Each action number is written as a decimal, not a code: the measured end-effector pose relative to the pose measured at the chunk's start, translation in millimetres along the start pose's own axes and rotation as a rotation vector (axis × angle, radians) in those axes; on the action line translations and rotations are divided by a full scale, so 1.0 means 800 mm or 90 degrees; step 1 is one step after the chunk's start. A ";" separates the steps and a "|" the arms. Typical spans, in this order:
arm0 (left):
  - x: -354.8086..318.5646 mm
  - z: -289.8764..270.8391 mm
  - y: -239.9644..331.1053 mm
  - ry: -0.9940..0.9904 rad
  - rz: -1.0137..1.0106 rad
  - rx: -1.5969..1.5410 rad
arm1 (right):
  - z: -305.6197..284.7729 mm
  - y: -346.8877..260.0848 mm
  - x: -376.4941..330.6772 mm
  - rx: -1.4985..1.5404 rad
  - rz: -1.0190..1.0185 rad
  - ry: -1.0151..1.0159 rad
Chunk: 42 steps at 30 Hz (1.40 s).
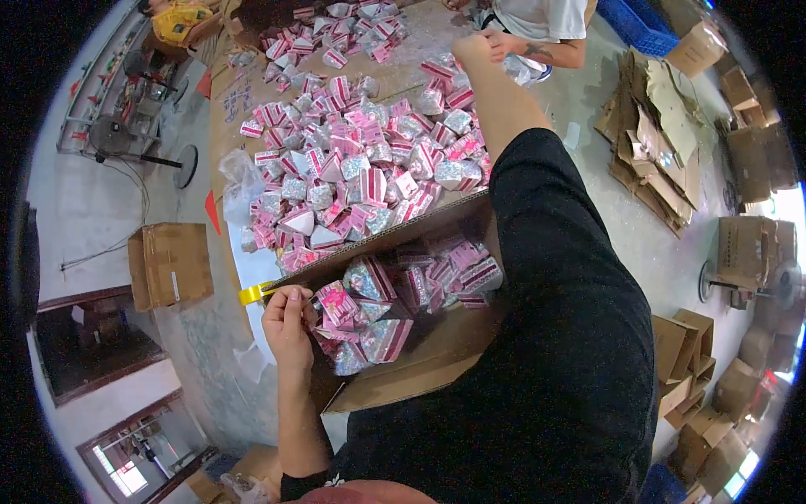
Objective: The person packs packaged items into cardboard boxes by hand, covers the items with protective sheets, folds the boxes closed, and seals them using a tape dispenser.
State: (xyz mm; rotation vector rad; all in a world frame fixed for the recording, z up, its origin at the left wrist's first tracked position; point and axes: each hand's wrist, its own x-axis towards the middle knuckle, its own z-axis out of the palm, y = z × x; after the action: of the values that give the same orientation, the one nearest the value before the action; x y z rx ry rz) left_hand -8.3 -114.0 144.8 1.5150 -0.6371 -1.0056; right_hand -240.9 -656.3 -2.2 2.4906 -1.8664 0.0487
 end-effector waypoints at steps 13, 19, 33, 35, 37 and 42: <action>0.026 0.033 0.010 -0.187 0.072 -0.081 | -0.029 0.170 0.040 0.215 0.047 0.190; -0.002 0.011 0.012 -0.107 0.091 -0.079 | -0.228 -0.045 -0.176 0.408 -0.244 0.181; -0.081 -0.141 0.220 -0.100 0.296 -0.033 | 0.062 -0.155 -0.432 0.171 -0.120 -0.595; -0.078 -0.187 0.215 -0.509 0.163 -0.227 | 0.089 -0.163 -0.461 -0.167 -0.301 -0.513; -0.086 -0.229 0.185 -0.365 0.244 -0.245 | 0.066 -0.173 -0.477 -0.281 -0.207 -0.603; -0.108 -0.159 0.095 0.163 0.827 0.452 | 0.020 -0.142 -0.505 -0.157 -0.318 -0.518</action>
State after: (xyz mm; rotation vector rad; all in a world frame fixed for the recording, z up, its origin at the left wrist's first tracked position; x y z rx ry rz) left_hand 70.2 7.6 237.2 1.3230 -1.5798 0.4522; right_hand -245.1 -237.9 -36.1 2.9114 -1.1746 -1.2747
